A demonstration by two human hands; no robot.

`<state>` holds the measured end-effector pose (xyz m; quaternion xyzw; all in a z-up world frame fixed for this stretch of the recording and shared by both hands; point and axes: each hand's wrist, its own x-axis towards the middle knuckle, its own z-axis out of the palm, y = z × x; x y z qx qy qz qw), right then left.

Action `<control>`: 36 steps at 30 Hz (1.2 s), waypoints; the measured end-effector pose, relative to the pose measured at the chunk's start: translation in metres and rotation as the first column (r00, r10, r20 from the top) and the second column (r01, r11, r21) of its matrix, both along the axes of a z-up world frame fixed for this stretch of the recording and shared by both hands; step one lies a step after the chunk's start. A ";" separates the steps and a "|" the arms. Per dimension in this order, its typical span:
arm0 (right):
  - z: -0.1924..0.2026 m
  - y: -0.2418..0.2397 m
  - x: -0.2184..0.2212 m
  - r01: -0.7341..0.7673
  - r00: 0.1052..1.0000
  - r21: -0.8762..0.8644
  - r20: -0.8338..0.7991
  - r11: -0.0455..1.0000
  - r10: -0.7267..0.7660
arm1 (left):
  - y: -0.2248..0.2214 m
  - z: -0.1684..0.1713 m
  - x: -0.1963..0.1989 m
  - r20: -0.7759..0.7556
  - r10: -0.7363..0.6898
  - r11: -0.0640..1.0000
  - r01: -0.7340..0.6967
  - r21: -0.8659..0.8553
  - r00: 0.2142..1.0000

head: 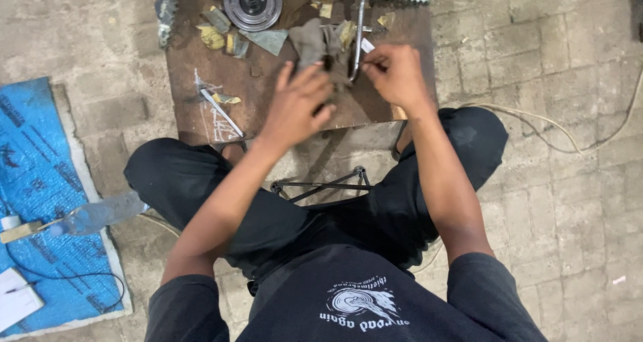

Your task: The person works on a mechanical assembly by hand on a wooden surface, using a cloth to wipe down components and then fitting a small pin into a hole on a metal rod.

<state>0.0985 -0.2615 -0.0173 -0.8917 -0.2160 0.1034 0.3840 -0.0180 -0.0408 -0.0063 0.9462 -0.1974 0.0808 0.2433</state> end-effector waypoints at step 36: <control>-0.042 0.040 -0.026 -0.499 0.539 0.329 0.842 0.802 -0.010 | 0.021 -0.014 -0.006 -0.100 0.167 0.506 -0.172 -0.845 0.981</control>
